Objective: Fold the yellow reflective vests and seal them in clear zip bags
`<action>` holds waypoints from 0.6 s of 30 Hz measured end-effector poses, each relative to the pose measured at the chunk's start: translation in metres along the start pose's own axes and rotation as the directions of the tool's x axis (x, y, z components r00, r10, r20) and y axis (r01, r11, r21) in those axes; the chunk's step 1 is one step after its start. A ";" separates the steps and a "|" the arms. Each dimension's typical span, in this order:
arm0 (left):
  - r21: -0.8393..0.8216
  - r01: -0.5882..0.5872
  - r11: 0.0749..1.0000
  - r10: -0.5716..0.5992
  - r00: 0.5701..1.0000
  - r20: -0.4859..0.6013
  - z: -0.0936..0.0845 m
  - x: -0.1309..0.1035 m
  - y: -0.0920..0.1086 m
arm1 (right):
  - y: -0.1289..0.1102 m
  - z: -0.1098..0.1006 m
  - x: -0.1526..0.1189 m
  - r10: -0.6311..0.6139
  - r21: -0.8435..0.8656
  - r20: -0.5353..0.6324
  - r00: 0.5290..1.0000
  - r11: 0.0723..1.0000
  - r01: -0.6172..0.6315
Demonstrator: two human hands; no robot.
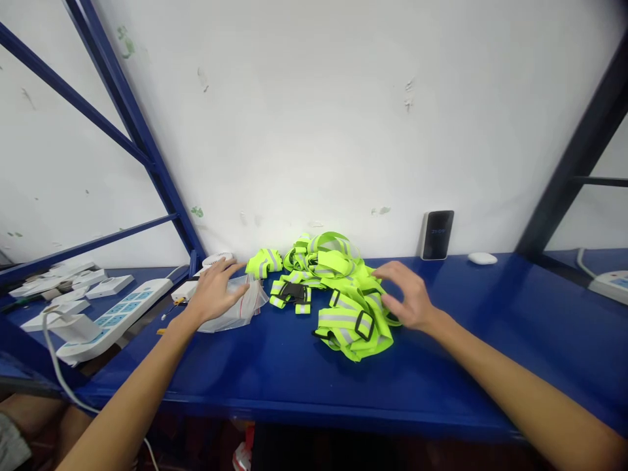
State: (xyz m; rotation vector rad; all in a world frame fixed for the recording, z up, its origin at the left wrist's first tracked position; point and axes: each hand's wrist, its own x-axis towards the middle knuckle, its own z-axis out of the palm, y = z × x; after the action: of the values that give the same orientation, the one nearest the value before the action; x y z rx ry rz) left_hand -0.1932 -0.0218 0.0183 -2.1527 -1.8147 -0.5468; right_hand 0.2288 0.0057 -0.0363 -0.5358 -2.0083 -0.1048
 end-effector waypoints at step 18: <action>-0.991 0.073 -0.116 -0.233 0.967 0.099 0.059 0.030 0.165 | -0.018 0.013 0.006 0.475 0.514 0.398 0.785 0.593 -0.620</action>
State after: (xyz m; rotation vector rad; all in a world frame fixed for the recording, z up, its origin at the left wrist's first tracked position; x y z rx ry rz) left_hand -0.0198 0.0014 -0.0152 -2.3202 -1.6116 -2.9250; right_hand 0.2089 -0.0045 -0.0348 -0.7262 -1.8327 1.0314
